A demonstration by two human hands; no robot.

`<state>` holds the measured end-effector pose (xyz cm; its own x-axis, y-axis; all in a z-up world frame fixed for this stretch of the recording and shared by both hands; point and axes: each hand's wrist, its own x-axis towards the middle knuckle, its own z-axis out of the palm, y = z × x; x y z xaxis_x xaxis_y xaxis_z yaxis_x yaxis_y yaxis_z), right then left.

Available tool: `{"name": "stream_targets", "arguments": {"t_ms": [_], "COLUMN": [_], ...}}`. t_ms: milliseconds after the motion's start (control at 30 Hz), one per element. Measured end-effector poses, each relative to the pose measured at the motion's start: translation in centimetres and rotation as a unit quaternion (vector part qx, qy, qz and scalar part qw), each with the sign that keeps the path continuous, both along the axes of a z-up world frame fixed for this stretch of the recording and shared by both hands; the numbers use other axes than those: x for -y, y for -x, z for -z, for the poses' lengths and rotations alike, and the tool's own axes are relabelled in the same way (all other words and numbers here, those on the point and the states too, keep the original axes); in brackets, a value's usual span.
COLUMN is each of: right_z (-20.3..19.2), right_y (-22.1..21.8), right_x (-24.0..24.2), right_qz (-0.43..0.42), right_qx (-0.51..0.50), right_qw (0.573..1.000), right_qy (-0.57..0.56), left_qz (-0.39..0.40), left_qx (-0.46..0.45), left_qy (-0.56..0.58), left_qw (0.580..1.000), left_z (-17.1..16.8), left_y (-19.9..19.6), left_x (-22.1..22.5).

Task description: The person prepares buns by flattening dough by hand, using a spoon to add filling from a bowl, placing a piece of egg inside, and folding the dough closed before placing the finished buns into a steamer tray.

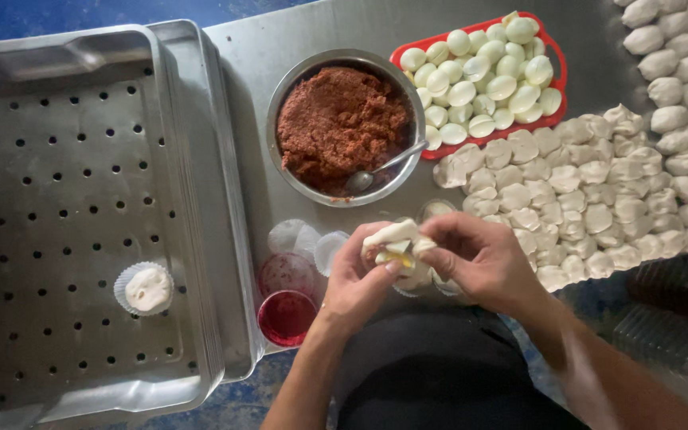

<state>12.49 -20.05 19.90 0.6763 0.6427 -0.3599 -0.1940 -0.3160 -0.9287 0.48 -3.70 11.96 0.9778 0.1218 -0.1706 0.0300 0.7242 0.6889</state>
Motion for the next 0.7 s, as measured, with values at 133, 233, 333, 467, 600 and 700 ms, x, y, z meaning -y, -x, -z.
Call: {"name": "stream_targets", "arguments": {"t_ms": [133,233,333,467,600,700], "right_z": [-0.1,-0.2,0.0,0.4,1.1,1.5], "right_y": [-0.3,-0.6,-0.9,-1.5,-1.6,-1.6], "right_x": [0.1,0.1,0.0,-0.3,-0.5,-0.5], "right_qz": [-0.099,-0.062,-0.061,-0.141,-0.162,-0.211], "right_qx": [0.329,0.262,0.146,0.398,0.35,0.37], "right_qw": [0.936,0.961,0.987,0.905,0.92,0.905], "right_qy": [-0.076,-0.067,-0.014,-0.046,-0.07,0.016], "left_qz": [0.011,0.022,0.026,0.047,-0.001,0.027], "left_qx": [-0.015,-0.005,-0.031,-0.165,-0.133,-0.147], "left_qy": [-0.017,-0.028,-0.091,-0.202,-0.342,-0.414], "left_qw": [1.0,0.999,0.995,0.964,0.93,0.898], "left_z": [-0.4,-1.0,-1.9,-3.9,-5.8,-6.2], "left_y": [-0.4,-0.7,-1.2,-2.1,-2.1,-2.3], "left_x": [0.0,-0.2,-0.2,0.2,0.4,0.3]}}
